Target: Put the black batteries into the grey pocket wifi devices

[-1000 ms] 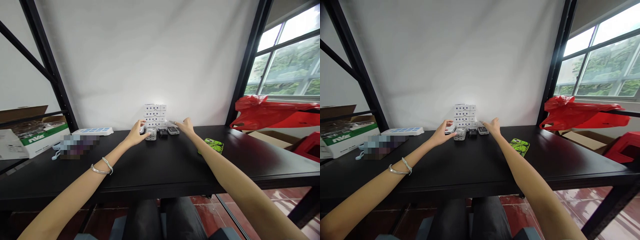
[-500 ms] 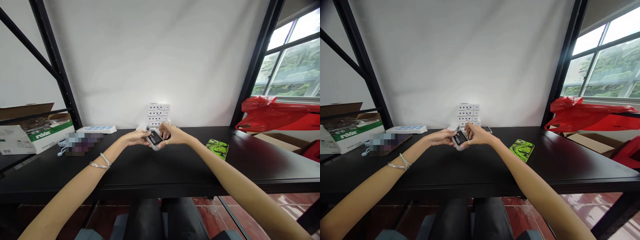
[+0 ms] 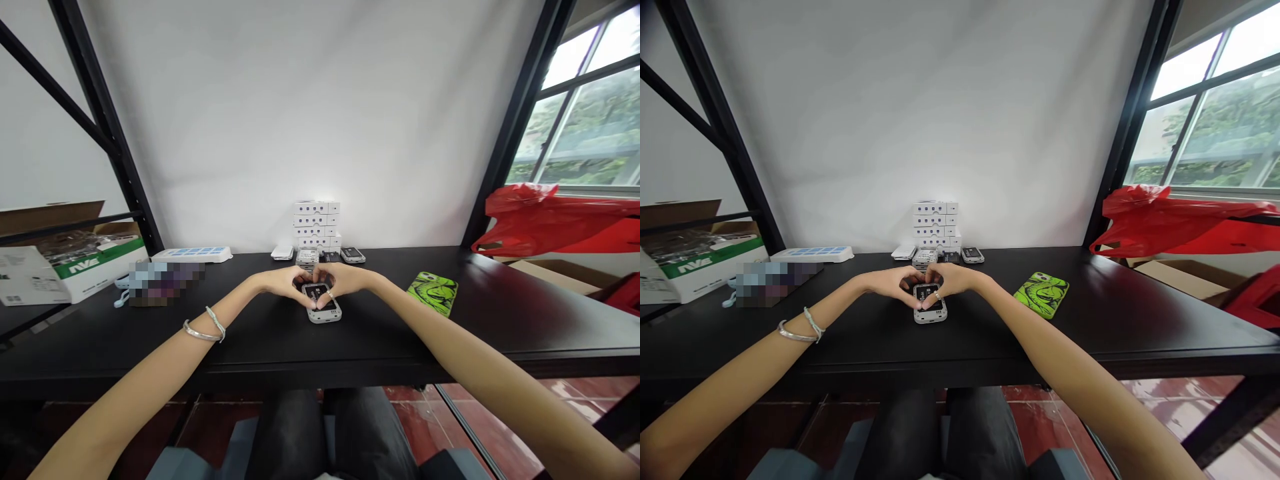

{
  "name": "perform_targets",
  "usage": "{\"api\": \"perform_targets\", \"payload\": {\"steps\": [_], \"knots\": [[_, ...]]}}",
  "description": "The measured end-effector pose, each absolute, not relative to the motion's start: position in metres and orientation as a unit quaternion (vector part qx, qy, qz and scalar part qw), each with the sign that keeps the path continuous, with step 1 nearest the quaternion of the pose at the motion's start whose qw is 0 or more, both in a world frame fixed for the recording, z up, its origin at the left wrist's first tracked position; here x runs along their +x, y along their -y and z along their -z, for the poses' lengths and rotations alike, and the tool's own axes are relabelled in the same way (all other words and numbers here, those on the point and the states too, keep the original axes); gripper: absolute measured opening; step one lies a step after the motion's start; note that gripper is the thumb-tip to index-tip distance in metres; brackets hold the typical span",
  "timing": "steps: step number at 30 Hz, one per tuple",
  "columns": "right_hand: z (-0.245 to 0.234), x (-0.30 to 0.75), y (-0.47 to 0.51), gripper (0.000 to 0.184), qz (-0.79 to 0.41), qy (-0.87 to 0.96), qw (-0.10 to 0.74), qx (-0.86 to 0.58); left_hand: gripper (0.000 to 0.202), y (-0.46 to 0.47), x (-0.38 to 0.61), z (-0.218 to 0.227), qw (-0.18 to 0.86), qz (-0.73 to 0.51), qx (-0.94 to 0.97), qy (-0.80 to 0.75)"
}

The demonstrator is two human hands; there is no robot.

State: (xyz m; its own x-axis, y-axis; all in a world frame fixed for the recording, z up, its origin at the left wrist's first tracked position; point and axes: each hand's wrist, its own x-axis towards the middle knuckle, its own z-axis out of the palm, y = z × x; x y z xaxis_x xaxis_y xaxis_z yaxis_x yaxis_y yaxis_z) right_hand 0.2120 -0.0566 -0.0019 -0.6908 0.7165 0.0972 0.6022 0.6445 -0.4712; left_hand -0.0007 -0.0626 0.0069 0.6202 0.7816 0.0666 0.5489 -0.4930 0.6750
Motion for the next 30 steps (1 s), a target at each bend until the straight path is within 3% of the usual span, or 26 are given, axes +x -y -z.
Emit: {"api": "perform_targets", "payload": {"steps": [5,7,15,21,25,27,30], "knots": [[0.0,0.209,0.06,0.052,-0.158,0.911,0.153,-0.35,0.117,0.069,0.002,-0.002,0.289,-0.109,0.867,-0.392],[-0.001,0.207,0.062,0.049,-0.139,0.918,0.159,-0.335,0.13,0.074,0.006,0.0,0.277,-0.118,0.878,-0.373],[0.004,0.196,0.064,0.035,-0.096,0.919,0.175,-0.341,0.13,0.075,0.011,0.006,0.315,-0.159,0.87,-0.345],[0.021,0.181,0.063,0.017,-0.094,0.878,0.238,-0.406,0.13,0.075,0.012,0.002,0.32,-0.157,0.863,-0.357],[0.016,0.179,0.062,0.019,-0.097,0.846,0.277,-0.446,0.127,0.075,0.011,0.0,0.315,-0.163,0.861,-0.365],[0.008,0.184,0.062,0.021,-0.141,0.838,0.302,-0.433,0.125,0.074,0.011,0.0,0.311,-0.175,0.862,-0.36],[-0.001,0.197,0.064,0.041,-0.319,0.818,0.29,-0.382,0.126,0.072,0.009,0.002,0.319,-0.175,0.86,-0.357]]}}
